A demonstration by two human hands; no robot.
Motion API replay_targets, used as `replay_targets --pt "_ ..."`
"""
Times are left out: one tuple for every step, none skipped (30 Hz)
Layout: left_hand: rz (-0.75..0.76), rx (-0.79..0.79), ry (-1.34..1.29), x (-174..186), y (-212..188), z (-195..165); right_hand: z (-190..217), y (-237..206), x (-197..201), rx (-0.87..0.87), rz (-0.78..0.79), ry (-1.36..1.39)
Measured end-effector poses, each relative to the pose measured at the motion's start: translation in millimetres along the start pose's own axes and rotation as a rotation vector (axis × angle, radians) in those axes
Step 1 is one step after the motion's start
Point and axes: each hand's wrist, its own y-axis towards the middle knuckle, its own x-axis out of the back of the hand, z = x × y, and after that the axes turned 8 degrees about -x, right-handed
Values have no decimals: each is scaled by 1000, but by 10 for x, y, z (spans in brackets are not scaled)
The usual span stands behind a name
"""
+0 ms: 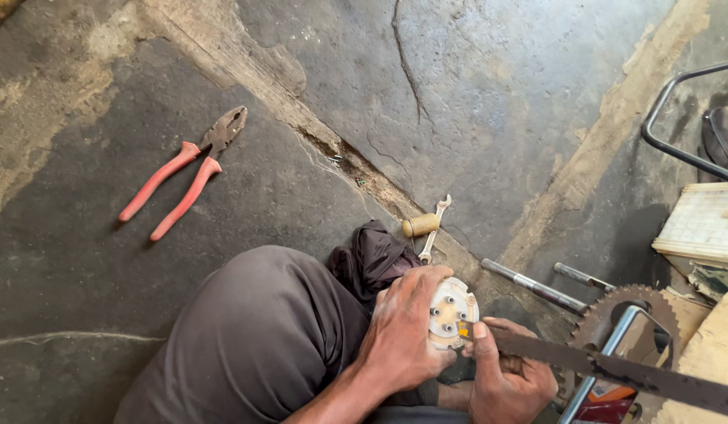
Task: The person sits on the workshop floor holding a small round metal hub plate and files its edge using a long flat file, repositioning the part and the file repeatedly to work around the rim.
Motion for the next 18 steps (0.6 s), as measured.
replay_targets --pt "-4 -6 1 -7 -6 -6 -13 -5 -4 -21 -10 75" --pt "-8 -14 2 -16 -14 -15 -21 -11 -4 -41 -20 151" --pt "-12 -22 4 -25 -21 -24 -26 -16 -4 -51 -26 169" --pt "-13 -32 13 -33 -27 -33 -25 -23 -3 -60 -32 190" --pt "-14 -42 22 -43 -32 -42 -17 -31 1 -70 -39 211" --pt "-15 -52 30 -55 -37 -52 -3 -41 9 -56 -54 153" --pt "-22 -49 31 -66 -41 -58 17 -56 18 -43 -68 95" --pt "-28 -45 30 -79 -42 -63 42 -72 28 -30 -83 36" --pt "-34 -43 30 -96 -47 -69 67 -91 34 30 -98 -24" --pt "-41 -39 36 -116 -48 -73 91 -108 36 89 -113 -84" --pt "-49 -35 42 -134 -50 -74 112 -127 35 148 -126 -144" --pt "-58 -30 48 -156 -53 -74 130 -140 33 148 -145 -183" --pt "-66 -59 68 -177 -61 -74 144 -152 30 147 -163 -222" --pt "-75 -87 88 -199 -71 -75 154 -159 33 147 -181 -262" --pt "-83 -115 107 -221 -86 -79 160 -161 42 178 -206 -306" --pt "-79 -123 112 -241 -101 -80 164 -161 55 208 -232 -351" --pt "-77 -131 118 -258 -112 -80 166 -159 73 240 -256 -395" --pt "-77 -139 125 -275 -121 -79 165 -157 92 251 -247 -371"
